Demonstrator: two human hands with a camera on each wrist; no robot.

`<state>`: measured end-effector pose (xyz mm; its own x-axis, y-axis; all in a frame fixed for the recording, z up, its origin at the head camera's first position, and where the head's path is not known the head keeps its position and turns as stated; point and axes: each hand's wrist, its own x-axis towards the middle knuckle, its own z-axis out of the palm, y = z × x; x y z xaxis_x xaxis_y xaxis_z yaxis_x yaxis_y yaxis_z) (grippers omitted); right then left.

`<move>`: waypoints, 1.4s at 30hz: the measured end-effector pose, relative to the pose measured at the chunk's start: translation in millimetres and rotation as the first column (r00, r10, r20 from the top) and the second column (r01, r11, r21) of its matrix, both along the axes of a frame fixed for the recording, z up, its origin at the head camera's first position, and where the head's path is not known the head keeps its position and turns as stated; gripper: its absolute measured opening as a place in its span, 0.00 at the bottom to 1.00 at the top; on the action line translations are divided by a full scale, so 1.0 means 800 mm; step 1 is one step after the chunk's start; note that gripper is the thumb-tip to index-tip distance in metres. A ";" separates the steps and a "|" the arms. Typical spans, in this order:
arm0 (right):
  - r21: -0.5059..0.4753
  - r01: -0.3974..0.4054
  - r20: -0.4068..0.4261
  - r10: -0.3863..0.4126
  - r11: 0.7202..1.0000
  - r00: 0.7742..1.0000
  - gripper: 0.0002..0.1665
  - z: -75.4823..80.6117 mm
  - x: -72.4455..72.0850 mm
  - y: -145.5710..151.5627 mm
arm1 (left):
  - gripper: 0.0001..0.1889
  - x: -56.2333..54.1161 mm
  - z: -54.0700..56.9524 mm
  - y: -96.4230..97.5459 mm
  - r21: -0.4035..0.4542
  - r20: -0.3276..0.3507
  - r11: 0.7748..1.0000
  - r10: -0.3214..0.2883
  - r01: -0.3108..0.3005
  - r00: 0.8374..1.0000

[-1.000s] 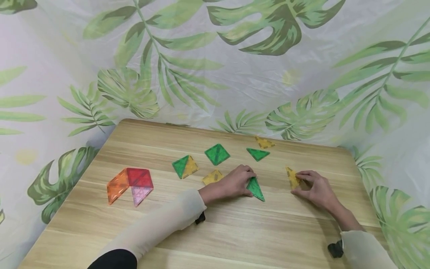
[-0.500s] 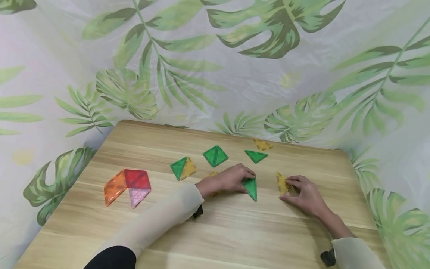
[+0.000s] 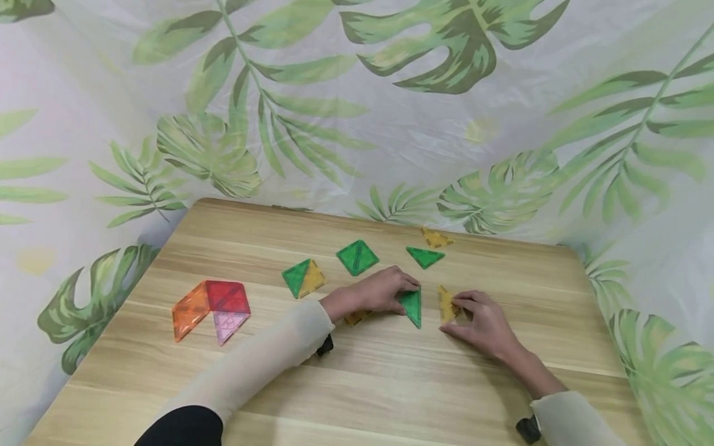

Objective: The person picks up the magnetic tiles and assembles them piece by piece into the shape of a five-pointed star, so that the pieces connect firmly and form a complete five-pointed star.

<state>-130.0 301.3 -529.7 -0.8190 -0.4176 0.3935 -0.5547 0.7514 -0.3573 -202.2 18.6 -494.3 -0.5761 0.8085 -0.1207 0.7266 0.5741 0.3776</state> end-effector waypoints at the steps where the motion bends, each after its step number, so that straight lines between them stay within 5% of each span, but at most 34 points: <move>1: -0.003 0.003 0.002 -0.003 1.000 1.000 0.34 0.000 0.000 -0.003 | 0.31 -0.001 0.000 -0.001 0.000 0.001 1.000 -0.003 0.003 1.000; 21: -0.026 -0.070 0.024 0.071 0.997 0.997 0.34 0.000 -0.003 -0.049 | 0.31 -0.003 0.000 -0.007 -0.004 -0.006 1.000 0.020 -0.020 1.000; 31: -0.022 -0.090 0.071 0.092 0.996 0.993 0.33 0.002 -0.012 -0.063 | 0.30 -0.017 -0.008 -0.019 -0.035 -0.006 0.999 0.014 -0.015 1.000; 32: -0.019 -0.095 0.083 0.097 0.995 0.992 0.32 0.002 -0.014 -0.063 | 0.30 -0.013 0.004 -0.022 -0.039 0.008 0.999 0.015 -0.015 1.000; 37: -0.015 -0.123 0.168 0.124 0.992 0.978 0.27 0.011 -0.029 -0.057 | 0.31 -0.016 0.006 -0.026 -0.030 0.025 0.999 0.017 -0.016 1.000; 42: -0.049 -0.058 0.178 0.066 0.997 0.982 0.23 0.016 -0.065 -0.035 | 0.31 -0.018 0.007 -0.017 0.035 0.052 0.997 0.069 -0.071 0.996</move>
